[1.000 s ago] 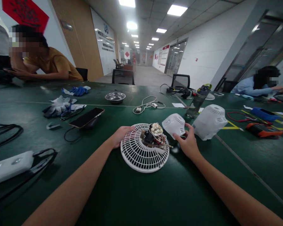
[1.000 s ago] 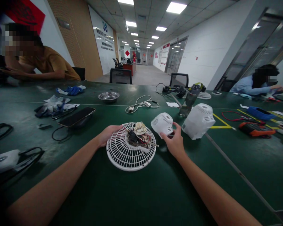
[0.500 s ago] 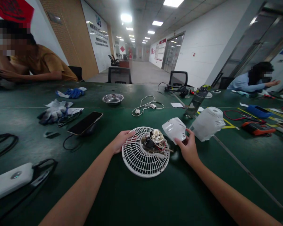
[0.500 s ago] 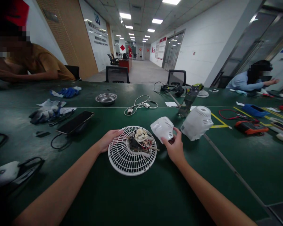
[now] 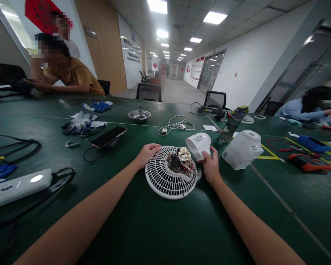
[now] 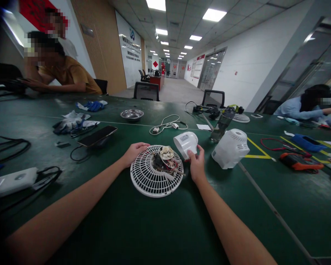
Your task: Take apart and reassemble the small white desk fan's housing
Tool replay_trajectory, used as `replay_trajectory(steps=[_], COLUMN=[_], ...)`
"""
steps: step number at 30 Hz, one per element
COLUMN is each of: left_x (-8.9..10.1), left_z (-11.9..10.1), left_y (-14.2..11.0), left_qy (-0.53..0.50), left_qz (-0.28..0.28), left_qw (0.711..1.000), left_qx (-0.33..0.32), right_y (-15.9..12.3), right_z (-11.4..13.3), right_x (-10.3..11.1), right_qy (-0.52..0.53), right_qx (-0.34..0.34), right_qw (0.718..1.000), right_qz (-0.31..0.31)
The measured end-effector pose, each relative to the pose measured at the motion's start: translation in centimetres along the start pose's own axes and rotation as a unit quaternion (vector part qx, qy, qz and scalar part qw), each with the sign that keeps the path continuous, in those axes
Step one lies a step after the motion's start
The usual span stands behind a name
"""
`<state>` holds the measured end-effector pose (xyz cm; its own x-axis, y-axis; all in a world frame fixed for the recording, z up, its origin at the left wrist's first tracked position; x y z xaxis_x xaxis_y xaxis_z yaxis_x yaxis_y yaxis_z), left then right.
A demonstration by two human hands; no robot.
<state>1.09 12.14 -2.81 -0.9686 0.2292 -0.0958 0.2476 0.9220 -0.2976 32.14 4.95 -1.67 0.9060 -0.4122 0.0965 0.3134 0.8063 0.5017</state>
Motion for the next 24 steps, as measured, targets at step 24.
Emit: replay_trajectory(steps=[24], left_x=[-5.3], left_z=[-5.6], left_y=[-5.8], left_qy=[0.296], left_qz=[-0.048], left_qw=[0.917], left_qx=[-0.263], right_y=[-2.5], right_z=[8.6], right_x=[-1.5], right_qy=[0.027], right_qx=[0.168], right_qw=[0.977], right_qz=[0.131])
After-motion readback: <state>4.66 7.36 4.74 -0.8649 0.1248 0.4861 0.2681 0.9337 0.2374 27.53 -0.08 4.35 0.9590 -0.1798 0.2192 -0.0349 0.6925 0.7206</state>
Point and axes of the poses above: each hand's wrist, its own y-axis towards the middle knuckle, its own x-axis out of the back of the hand, z = x × y, the point moved 6 cm from there along y, towards the middle knuckle, and after that the axes turned 15 degrees about x, right-handed, at the moved point
